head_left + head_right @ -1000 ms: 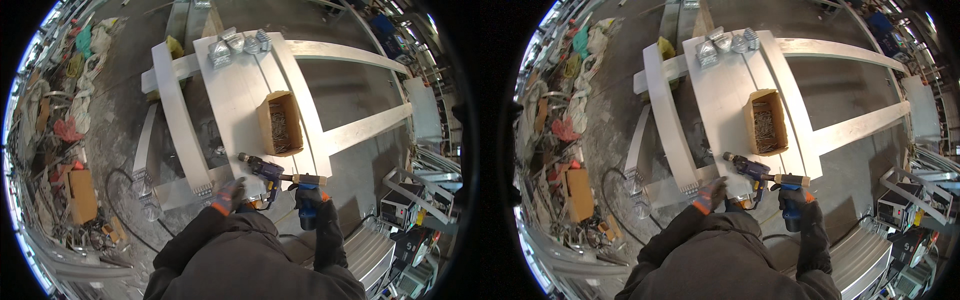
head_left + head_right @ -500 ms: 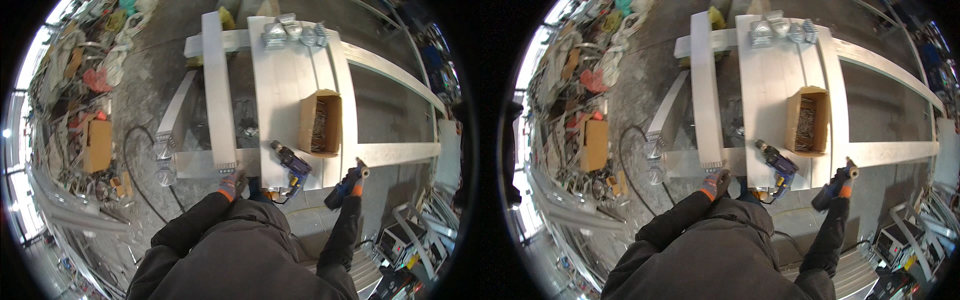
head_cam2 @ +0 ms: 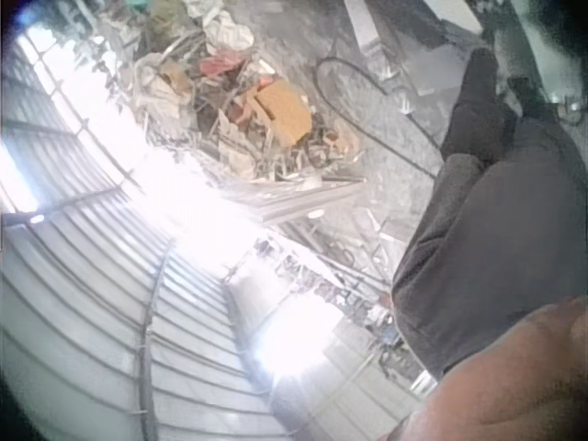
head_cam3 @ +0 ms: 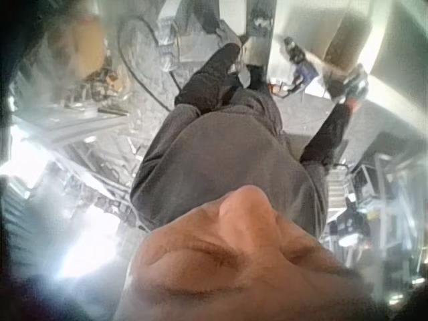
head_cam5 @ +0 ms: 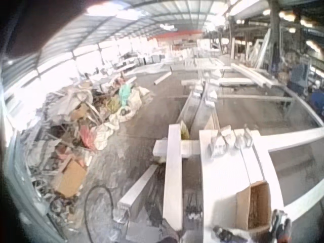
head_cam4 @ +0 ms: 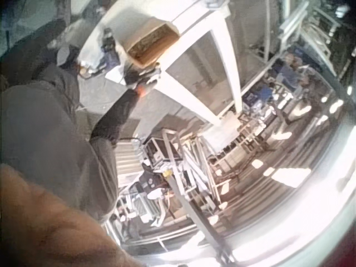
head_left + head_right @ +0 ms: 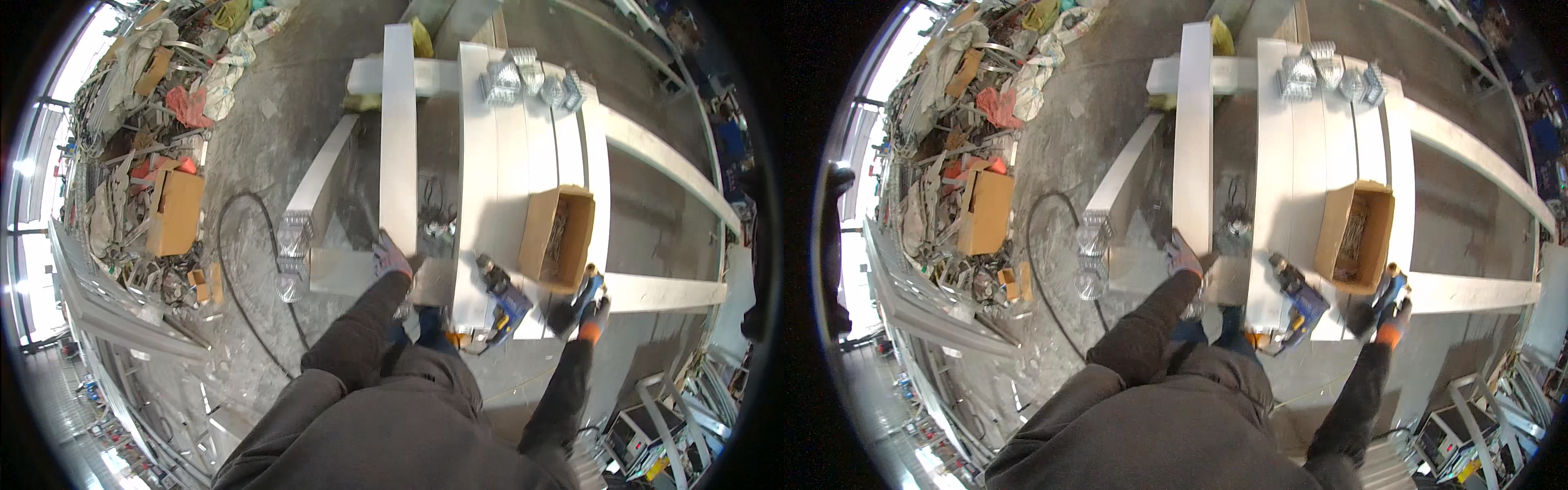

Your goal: The person assembles a white metal frame by attaching corner brackets to the joints. They use a cordless drill to drive screws into the brackets, repeatedly pick up new brackets from a box, and position them on the frame. The person also moves a wrapped metal piece aside and retrieves additional brackets during the process.

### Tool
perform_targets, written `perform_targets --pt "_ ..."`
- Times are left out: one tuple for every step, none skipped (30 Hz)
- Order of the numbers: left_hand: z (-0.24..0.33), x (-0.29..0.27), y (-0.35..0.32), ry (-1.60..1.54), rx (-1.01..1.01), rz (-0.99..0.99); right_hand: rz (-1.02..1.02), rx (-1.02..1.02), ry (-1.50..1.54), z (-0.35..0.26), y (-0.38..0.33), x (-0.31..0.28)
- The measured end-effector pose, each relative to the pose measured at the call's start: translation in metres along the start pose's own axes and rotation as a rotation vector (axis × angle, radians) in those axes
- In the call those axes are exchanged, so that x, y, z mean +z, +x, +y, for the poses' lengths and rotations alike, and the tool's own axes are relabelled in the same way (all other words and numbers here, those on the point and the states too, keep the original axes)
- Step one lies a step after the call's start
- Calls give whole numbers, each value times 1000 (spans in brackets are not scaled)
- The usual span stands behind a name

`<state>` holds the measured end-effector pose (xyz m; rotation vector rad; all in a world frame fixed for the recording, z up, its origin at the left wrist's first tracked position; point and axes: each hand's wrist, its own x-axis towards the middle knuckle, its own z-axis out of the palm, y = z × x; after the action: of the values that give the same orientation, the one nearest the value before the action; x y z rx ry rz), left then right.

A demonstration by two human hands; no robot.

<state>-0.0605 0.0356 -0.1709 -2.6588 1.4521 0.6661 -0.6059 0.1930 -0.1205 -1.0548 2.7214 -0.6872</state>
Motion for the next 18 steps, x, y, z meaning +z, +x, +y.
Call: perform_targets --pt "1 7 2 -97 -60 -28 47 99 5 -5 -18 -10" --pt "3 14 4 -38 -52 -20 150 80 177 -11 -46 -15" --pt "-2 20 6 19 -42 -43 79 79 216 -17 -74 -27" --pt "-4 25 13 -43 -31 -104 -31 251 134 -27 -99 -31" --pt "-12 30 15 -93 -20 -115 10 286 259 -43 -132 -24" --pt "-15 32 24 -307 -2 -65 4 450 781 -62 -162 -12" --pt "-24 32 25 -452 81 -102 -221 680 1053 -81 -189 -6" --pt "-31 27 30 -649 190 -158 -517 365 701 -105 -211 6" --pt "-34 20 32 -852 258 -289 -778 294 795 -131 -230 18" --pt "-37 9 33 -1079 234 -509 -830 377 807 -157 -247 28" --pt "-38 -6 33 -1255 315 -616 -913 423 852 -185 -257 39" --pt "-35 -21 31 -1409 333 -728 -995 539 885 -212 -259 50" --pt "-32 -38 25 -1605 396 -848 -1125 619 960 -235 -258 57" --pt "-27 -51 18 -1791 424 -918 -1300 653 1169 -257 -254 67" --pt "-25 -64 17 -1748 309 -925 -1491 685 1388 -274 -251 75" --pt "-25 -74 15 -1757 259 -953 -1685 712 1606 -287 -251 82" --pt "-27 -81 14 -1781 257 -988 -1686 682 1515 -296 -252 88" --pt "-33 -86 16 -1759 113 -1049 -1673 656 1428 -301 -253 92"
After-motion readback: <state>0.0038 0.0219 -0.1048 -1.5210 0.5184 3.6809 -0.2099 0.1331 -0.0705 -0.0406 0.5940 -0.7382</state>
